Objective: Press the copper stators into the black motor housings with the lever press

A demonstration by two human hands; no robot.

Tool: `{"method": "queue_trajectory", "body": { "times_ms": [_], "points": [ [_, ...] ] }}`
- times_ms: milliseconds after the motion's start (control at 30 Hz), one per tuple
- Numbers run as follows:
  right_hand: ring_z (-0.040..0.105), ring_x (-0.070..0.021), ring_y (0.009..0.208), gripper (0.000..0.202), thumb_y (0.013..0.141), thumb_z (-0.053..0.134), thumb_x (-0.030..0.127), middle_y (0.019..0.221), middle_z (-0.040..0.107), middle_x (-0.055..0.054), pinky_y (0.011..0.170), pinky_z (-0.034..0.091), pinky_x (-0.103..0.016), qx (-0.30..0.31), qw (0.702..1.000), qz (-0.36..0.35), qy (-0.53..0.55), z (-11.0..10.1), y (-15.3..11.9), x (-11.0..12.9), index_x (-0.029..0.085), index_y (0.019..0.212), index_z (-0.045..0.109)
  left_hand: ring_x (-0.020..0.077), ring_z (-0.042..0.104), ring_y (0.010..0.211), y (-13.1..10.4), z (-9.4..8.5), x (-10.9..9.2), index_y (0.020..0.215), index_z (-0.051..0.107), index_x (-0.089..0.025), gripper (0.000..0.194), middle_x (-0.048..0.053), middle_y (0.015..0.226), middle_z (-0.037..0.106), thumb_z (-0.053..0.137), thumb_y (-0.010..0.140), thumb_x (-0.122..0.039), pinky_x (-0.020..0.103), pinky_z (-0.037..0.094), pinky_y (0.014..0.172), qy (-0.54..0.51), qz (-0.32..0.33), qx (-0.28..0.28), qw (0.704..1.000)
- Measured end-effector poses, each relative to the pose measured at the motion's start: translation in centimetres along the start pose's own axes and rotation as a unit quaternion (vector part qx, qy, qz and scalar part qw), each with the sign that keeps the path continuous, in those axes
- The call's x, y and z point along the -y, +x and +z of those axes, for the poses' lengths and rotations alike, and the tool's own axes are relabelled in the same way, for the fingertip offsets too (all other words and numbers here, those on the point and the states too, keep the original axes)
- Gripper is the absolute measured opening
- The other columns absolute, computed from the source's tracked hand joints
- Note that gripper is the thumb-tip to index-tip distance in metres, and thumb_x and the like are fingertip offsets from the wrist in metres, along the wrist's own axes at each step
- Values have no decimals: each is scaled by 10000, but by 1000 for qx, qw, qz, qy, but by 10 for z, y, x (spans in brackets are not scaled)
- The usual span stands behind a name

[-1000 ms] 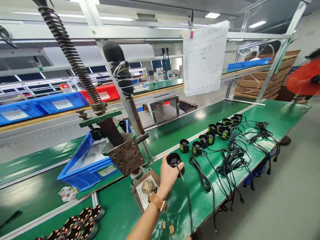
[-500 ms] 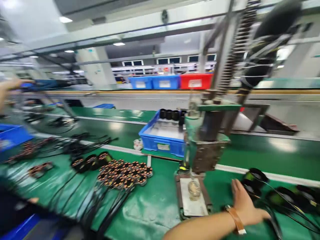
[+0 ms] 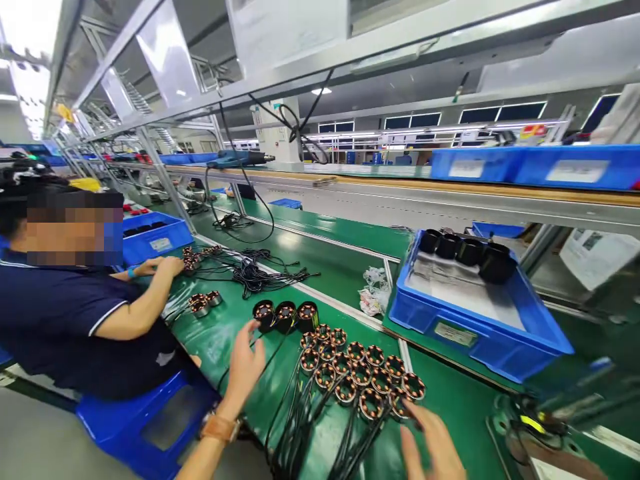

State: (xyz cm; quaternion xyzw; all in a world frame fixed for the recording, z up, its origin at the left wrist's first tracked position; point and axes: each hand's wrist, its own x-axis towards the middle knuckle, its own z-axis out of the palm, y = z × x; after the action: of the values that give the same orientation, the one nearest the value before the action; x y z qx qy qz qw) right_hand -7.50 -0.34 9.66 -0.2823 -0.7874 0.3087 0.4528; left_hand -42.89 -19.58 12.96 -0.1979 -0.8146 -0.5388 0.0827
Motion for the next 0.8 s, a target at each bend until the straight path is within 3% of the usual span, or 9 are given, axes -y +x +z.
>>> {"method": "queue_trajectory", "body": {
  "times_ms": [67,133,233,333,433,533,600,667,800],
  "points": [
    [678,-254,1152,339,1039,529,422,1250,684,-105,985,623,-441,97,992,-76,-4,68,32,27,247,1301,656,406,457,1468,52,-18,43,1361,487,-143,687,241,1498,536,645,726,-354,657,323,1231,-1,-58,47,997],
    [625,-235,1230,367,1051,463,326,1311,647,-118,1051,587,-422,176,978,-113,-17,134,62,55,203,1364,609,429,472,1459,89,-24,72,1337,505,-151,747,248,1490,551,722,649,-345,665,353,1212,-21,-91,125,988],
    [526,-285,1358,459,1004,435,251,1422,570,-166,1167,497,-492,241,961,-130,-41,217,92,87,121,1423,568,370,616,1330,118,-15,95,1290,561,-175,798,193,1390,656,832,562,-357,554,471,1163,-72,-75,213,972],
    [285,-379,1545,628,961,491,234,1629,359,-178,1263,335,-590,293,941,-126,-112,270,106,103,96,1572,434,324,683,1212,127,5,104,1299,568,-167,897,153,1300,707,915,503,-395,505,512,1129,-112,-46,254,960],
    [182,-423,1579,691,956,554,251,1684,260,-167,1287,237,-616,363,901,-135,-194,294,111,105,121,1614,390,318,701,1139,126,16,106,1202,605,-160,821,128,1189,732,951,510,-433,536,524,1102,-130,-30,250,959],
    [191,-416,1579,688,967,554,251,1690,240,-172,1302,182,-602,375,893,-144,-204,301,112,100,117,1619,381,312,707,1137,112,-2,101,1203,575,-174,776,133,1210,723,921,589,-499,551,525,1101,-152,-25,205,966],
    [181,-407,1585,689,975,546,253,1696,223,-170,1305,168,-599,375,894,-147,-197,303,112,96,120,1626,366,313,706,1170,90,-33,91,1245,552,-189,763,152,1303,697,900,643,-503,551,529,1104,-164,-8,151,975],
    [192,-412,1582,697,966,575,268,1688,240,-178,1298,196,-601,377,897,-147,-179,302,115,95,113,1618,382,320,701,1203,59,-76,73,1257,568,-202,720,162,1370,676,904,670,-449,546,537,1104,-148,23,100,984],
    [155,-386,1599,732,960,601,291,1692,227,-175,1312,166,-604,361,913,-146,-122,283,113,109,94,1623,360,327,744,1128,-11,-159,20,1232,638,-236,663,142,1274,743,910,663,-441,494,626,993,-66,80,55,993]
  ]
}}
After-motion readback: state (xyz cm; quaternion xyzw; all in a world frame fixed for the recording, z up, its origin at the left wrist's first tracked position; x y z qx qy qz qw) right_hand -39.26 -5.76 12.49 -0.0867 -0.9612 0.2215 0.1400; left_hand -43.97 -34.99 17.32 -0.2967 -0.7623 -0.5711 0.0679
